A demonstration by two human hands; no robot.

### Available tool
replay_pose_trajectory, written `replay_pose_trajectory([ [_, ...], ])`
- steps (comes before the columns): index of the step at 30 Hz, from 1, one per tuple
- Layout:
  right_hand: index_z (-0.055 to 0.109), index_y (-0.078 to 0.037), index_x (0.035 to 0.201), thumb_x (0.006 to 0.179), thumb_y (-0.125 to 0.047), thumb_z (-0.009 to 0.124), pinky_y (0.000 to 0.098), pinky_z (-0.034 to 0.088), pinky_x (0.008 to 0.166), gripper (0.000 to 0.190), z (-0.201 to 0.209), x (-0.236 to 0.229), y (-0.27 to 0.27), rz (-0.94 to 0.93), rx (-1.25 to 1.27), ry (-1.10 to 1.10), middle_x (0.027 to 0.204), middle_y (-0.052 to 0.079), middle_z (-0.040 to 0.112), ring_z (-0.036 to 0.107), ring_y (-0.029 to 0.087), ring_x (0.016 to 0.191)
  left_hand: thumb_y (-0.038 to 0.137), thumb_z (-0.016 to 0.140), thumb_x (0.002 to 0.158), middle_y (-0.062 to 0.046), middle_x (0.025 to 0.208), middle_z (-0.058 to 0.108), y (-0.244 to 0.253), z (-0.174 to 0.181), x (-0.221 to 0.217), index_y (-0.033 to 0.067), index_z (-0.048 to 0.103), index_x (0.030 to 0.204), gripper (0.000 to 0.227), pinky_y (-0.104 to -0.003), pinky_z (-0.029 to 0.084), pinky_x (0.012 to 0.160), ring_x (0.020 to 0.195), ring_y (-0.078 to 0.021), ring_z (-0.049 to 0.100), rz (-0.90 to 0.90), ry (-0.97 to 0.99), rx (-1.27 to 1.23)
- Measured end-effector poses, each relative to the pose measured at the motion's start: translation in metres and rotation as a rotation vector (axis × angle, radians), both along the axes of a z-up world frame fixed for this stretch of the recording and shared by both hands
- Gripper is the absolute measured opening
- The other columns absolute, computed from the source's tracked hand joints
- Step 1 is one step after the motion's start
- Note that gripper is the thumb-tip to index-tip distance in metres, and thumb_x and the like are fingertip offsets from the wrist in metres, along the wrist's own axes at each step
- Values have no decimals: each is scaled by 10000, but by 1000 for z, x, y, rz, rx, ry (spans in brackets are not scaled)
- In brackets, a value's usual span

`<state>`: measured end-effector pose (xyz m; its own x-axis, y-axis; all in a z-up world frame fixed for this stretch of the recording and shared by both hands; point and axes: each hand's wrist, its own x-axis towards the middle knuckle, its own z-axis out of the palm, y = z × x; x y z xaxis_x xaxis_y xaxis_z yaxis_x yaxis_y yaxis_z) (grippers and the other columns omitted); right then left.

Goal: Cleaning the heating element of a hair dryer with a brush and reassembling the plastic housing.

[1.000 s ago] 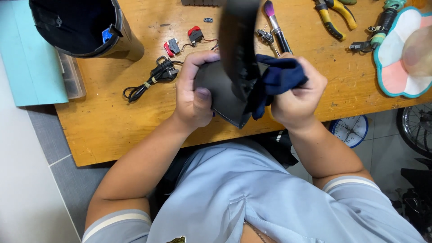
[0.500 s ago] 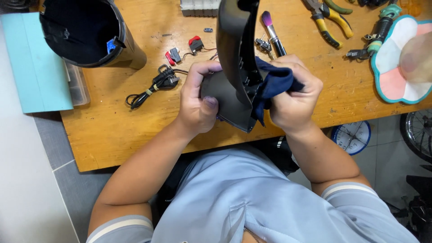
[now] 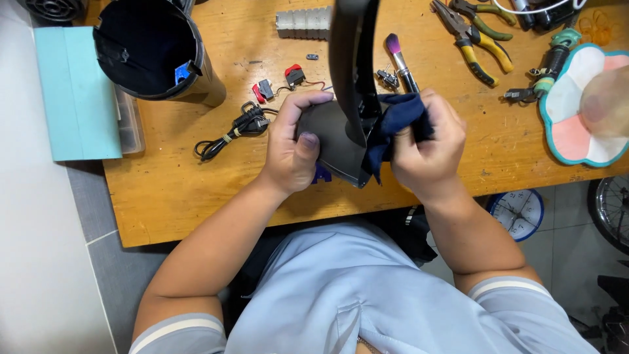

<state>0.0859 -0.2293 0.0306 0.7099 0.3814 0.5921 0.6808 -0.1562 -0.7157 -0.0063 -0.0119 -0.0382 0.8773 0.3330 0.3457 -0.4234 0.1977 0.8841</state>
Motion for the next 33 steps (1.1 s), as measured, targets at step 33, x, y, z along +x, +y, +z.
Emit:
replay_pose_trajectory([
  [33, 605, 182, 1550, 1272, -303, 582, 478, 596, 1187, 559, 45, 9, -26, 105, -64, 137, 1494, 272, 618, 693, 410, 1368, 696, 630, 1141, -97, 1356, 659, 0, 31, -11, 94, 650, 1444, 674, -334, 557, 1091, 1255, -216, 671, 20, 194, 237],
])
